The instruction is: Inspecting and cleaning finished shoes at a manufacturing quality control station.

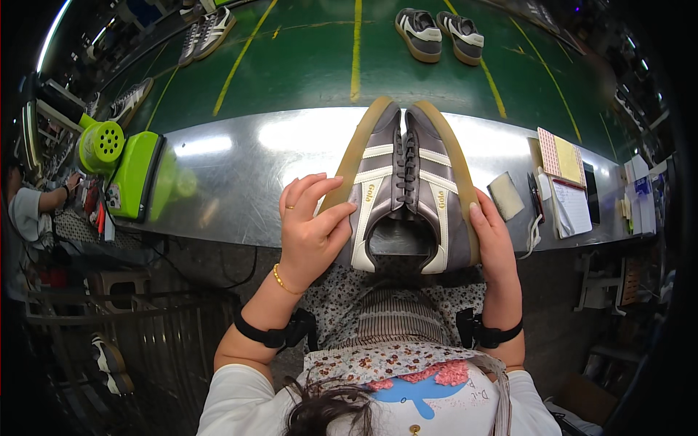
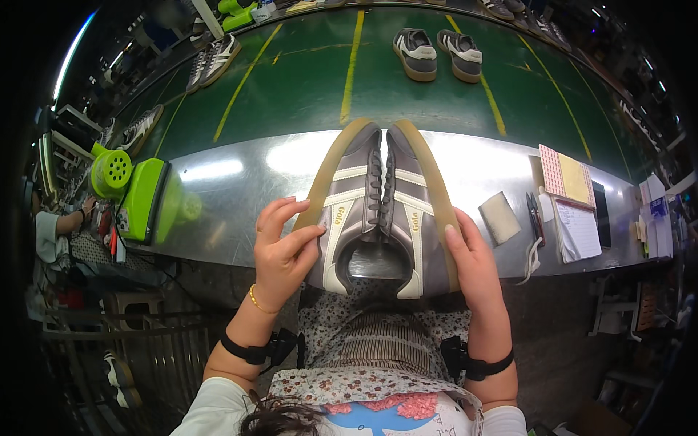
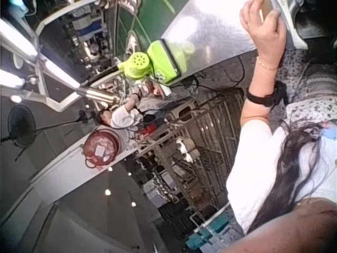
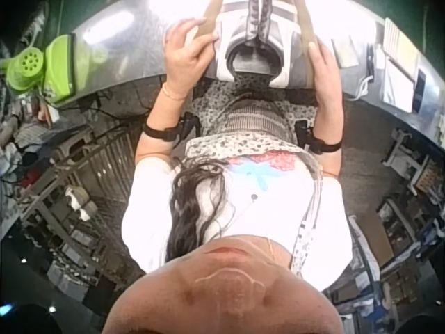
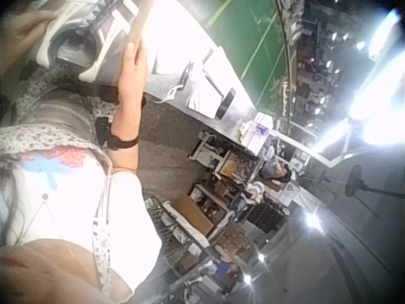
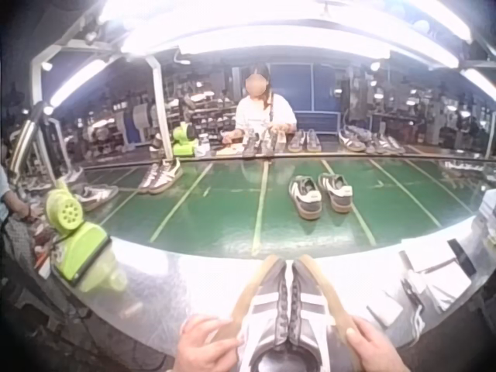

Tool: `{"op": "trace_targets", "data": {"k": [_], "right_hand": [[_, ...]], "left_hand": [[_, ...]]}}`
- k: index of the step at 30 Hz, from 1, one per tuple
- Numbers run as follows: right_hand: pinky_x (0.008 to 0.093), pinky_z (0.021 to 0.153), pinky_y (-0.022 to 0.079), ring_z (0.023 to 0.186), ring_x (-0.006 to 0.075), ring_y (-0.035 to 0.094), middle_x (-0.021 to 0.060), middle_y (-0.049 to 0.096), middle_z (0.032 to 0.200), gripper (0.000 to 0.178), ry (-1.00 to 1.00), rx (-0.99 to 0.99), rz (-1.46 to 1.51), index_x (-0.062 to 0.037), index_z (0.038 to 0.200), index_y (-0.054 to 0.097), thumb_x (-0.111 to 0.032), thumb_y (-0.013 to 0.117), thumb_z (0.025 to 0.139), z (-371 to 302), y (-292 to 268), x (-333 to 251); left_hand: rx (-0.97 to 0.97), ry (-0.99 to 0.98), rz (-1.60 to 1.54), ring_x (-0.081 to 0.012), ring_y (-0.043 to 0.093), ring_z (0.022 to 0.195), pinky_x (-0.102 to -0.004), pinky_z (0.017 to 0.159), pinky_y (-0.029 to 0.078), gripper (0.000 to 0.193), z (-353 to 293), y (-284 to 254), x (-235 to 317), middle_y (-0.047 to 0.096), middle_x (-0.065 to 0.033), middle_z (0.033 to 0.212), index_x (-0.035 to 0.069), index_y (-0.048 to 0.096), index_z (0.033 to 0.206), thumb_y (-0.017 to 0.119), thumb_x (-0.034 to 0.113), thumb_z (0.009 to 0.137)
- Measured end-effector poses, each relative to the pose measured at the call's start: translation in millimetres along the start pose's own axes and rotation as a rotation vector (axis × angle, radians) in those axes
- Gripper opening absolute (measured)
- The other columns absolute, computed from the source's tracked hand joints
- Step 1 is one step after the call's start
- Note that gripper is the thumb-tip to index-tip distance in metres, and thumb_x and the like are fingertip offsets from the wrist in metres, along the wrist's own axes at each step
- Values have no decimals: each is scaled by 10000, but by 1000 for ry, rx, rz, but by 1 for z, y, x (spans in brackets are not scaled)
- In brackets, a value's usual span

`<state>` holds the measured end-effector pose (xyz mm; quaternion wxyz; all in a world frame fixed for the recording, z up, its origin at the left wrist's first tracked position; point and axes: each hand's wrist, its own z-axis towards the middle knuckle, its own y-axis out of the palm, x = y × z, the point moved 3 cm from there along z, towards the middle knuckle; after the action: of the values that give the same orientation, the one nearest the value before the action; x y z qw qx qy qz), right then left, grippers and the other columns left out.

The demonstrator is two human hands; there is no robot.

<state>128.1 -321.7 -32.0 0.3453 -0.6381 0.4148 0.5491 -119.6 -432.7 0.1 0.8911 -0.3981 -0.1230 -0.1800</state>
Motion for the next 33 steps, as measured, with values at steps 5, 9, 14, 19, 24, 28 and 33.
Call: {"op": "trace_targets", "data": {"k": [5, 9, 14, 19, 24, 28, 33], "right_hand": [[275, 980, 340, 1152, 152, 459, 100, 510, 1255, 443, -7, -7, 4, 15, 1321, 421, -233, 479, 959, 0, 0, 2], [275, 980, 339, 1151, 153, 458, 100, 508, 1255, 451, -2, 2, -6, 18, 1322, 419, -239, 485, 957, 0, 2, 0], [278, 976, 347, 1152, 155, 458, 103, 507, 1256, 458, -10, -8, -4, 15, 1326, 417, -246, 488, 956, 2, 2, 0], [302, 958, 375, 1156, 171, 464, 131, 507, 1255, 452, -85, 37, -74, -8, 1320, 432, -280, 476, 962, -1, -9, -2], [293, 980, 368, 1135, 162, 489, 85, 537, 1211, 369, -200, 199, -121, 2, 1247, 486, -205, 525, 944, 5, -49, 0], [332, 810, 479, 1010, 221, 569, 142, 577, 1105, 328, -291, 486, -401, 19, 1139, 563, -178, 581, 877, 3, -123, -16], [336, 757, 495, 839, 249, 633, 154, 643, 938, 222, -230, 768, -752, 15, 996, 622, -144, 596, 843, 15, -238, -23]], "left_hand": [[11, -17, 41, -304, 512, 1100, -401, 956, 375, 238, 2, 1, 3, 594, -85, 1115, 95, 696, 849, 652, -16, 643], [4, -4, 41, -297, 514, 1100, -435, 966, 359, 239, 0, 0, 1, 597, -80, 1107, 98, 696, 844, 650, -14, 638], [8, -3, 47, -296, 517, 1100, -449, 971, 357, 219, 0, -3, -1, 594, -82, 1103, 90, 690, 828, 641, -14, 641], [23, -198, -152, -324, 511, 1086, -396, 949, 395, 247, 1, 5, -7, 541, -135, 1157, 47, 650, 908, 631, -13, 669], [-36, -599, -635, -236, 417, 1221, -377, 1031, 310, 495, -28, 20, -41, 449, -116, 1308, 20, 442, 1314, 531, 95, 832], [-66, -662, -893, -226, 399, 1244, -355, 1050, 297, 510, -19, 20, -27, 412, -123, 1355, -3, 343, 1377, 461, 102, 893], [-73, -905, -1196, -226, 427, 1235, -342, 1034, 341, 509, -15, 25, -24, 427, -155, 1343, -13, 321, 1381, 408, 261, 961]]}}
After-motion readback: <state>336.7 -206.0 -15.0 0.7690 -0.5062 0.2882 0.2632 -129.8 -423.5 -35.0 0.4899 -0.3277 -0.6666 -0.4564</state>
